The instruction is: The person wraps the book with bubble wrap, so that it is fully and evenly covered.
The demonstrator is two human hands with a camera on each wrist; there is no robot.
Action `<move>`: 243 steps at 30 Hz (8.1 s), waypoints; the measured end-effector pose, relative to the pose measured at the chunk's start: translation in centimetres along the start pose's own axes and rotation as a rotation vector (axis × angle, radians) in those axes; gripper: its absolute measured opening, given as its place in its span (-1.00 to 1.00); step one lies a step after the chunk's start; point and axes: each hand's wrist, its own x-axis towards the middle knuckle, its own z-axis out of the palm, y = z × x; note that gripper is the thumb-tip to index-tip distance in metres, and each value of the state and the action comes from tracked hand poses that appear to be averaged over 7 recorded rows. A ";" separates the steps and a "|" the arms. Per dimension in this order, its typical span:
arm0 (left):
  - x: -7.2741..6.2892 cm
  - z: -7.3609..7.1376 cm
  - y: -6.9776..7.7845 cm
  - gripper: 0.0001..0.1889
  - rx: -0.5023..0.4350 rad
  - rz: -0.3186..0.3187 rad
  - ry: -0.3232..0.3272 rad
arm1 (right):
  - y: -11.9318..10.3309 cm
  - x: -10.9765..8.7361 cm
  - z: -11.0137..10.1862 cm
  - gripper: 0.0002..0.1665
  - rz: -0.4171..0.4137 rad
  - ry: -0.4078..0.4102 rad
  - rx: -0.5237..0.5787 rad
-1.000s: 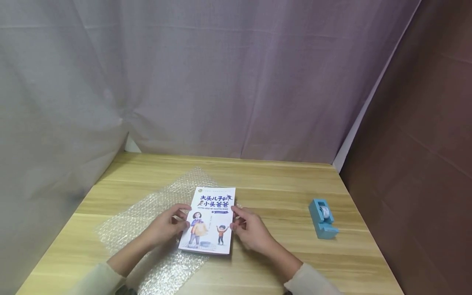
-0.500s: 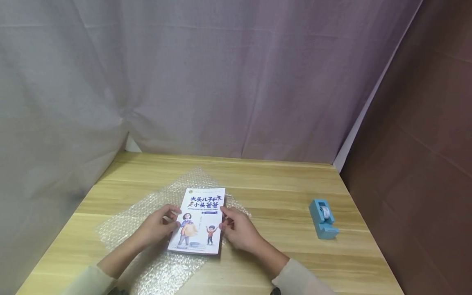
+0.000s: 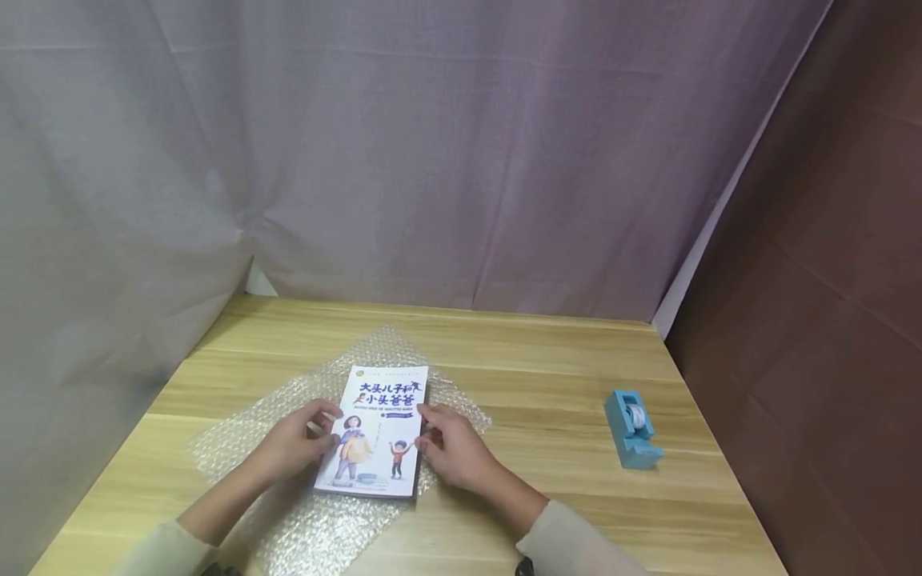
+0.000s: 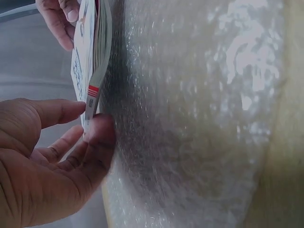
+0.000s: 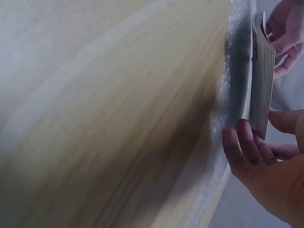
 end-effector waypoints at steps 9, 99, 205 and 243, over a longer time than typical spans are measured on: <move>0.4 -0.2 -1.6 -0.67 0.122 0.119 0.046 | 0.3 0.2 1.2 -0.29 -0.010 -0.014 -0.117; 4.2 -2.9 -1.7 -0.28 0.590 0.194 -0.091 | 1.4 4.3 1.2 -0.13 -0.086 -0.215 -0.498; 11.0 -4.3 -1.4 -0.87 0.225 0.375 0.094 | 0.6 5.0 2.4 -0.12 -0.069 -0.261 -0.527; 8.9 -3.0 -2.1 -0.64 0.564 0.620 -0.158 | 0.0 4.9 2.4 -0.12 -0.084 -0.269 -0.582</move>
